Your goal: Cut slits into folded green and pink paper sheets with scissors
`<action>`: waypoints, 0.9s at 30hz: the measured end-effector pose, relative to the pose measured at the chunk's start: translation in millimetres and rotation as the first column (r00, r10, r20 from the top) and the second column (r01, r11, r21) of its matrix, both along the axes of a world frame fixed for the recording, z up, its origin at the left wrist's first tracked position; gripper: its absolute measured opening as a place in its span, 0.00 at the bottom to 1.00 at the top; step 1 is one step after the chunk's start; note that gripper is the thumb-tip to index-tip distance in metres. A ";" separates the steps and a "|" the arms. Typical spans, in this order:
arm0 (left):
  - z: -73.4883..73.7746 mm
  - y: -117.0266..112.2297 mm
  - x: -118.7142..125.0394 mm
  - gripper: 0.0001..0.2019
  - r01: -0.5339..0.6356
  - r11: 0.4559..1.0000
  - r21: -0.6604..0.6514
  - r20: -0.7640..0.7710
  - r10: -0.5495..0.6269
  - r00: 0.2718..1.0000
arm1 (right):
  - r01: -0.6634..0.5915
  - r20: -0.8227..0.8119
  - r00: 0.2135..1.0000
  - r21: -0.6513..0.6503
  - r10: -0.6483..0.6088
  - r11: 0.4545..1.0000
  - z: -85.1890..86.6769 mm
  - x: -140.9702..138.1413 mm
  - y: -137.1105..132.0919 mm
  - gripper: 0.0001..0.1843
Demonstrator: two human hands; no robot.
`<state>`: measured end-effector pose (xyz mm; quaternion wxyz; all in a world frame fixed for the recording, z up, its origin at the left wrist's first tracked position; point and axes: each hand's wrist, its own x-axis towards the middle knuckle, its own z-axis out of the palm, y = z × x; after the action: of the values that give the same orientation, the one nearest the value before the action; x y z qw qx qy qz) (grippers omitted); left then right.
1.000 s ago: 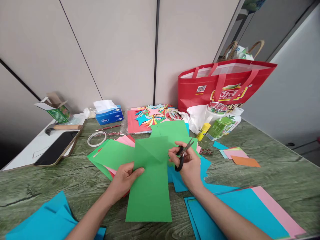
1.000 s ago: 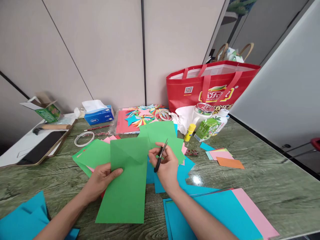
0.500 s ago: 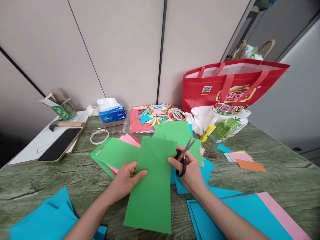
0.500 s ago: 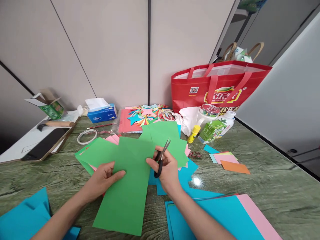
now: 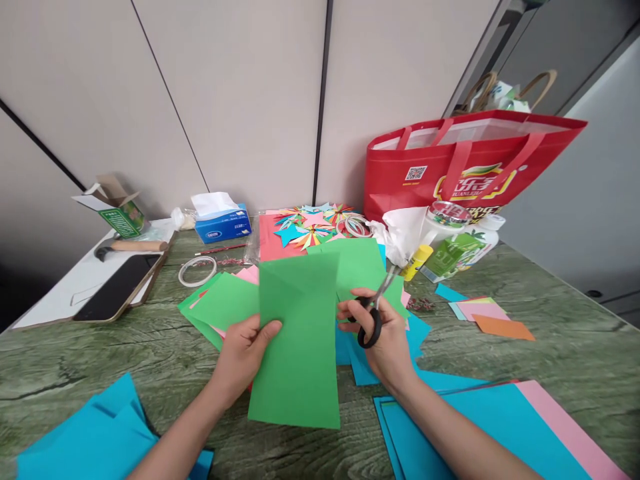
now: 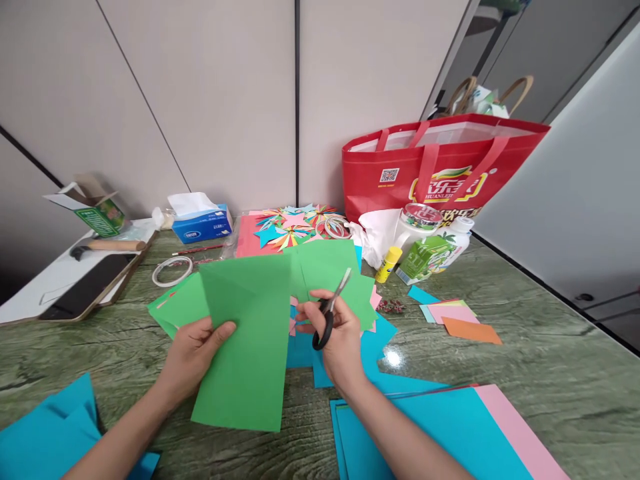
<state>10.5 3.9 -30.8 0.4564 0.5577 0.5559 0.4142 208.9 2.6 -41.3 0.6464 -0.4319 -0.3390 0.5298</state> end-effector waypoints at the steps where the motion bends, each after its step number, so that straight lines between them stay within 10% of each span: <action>1: -1.7 0.6 -1.6 0.12 -0.048 0.999 -0.007 0.050 0.049 0.998 | -0.103 0.026 0.994 0.003 0.103 0.995 0.1 -0.7 -1.6 0.14; 9: -0.2 -0.1 -3.2 0.14 -0.214 0.970 -0.112 0.328 0.239 0.914 | -0.530 0.243 0.832 0.081 0.499 0.844 -6.1 -14.8 -16.0 0.17; 27: 4.0 -5.2 -0.2 0.09 -0.143 0.989 0.049 0.042 0.141 0.989 | -0.531 0.183 0.844 0.149 0.504 0.834 -3.4 -18.9 -20.1 0.22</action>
<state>10.2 -1.3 -26.8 0.4218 0.5203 0.5746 0.4703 190.0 -17.5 -44.7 0.4930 -0.2938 -0.5365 0.6187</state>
